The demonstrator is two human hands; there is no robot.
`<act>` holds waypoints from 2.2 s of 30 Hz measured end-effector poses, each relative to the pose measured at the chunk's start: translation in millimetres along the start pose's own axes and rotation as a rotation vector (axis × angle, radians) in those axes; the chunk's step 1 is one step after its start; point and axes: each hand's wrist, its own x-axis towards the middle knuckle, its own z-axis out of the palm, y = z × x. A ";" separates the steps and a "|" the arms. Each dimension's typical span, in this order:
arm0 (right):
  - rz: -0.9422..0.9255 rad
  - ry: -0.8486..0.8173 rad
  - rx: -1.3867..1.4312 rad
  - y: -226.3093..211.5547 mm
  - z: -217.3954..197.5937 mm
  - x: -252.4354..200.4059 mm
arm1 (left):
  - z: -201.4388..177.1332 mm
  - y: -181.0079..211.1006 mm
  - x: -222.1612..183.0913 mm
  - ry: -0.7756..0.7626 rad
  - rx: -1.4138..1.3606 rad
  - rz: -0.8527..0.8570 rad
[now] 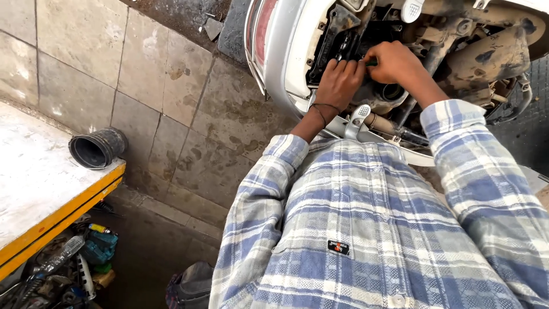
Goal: The person works on a scooter with its body panel removed, wiping components with a striped cloth and using a green-handled screwdriver on parts inside the scooter's frame. They alternate between unscrewing and cleaning the exposed area, with another person briefly assisting near the end.
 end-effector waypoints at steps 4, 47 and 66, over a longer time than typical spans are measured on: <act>0.022 0.063 0.061 9.6 0.6 -24.6 | 10.3 -7.5 11.5 0.002 -0.054 0.026; 0.180 0.307 0.270 -25.8 -33.7 -230.3 | 38.7 -17.5 41.9 -0.095 -0.206 -0.168; -0.028 0.279 -0.054 -23.0 -0.1 -79.3 | 24.8 5.4 -8.8 -0.116 -0.088 0.026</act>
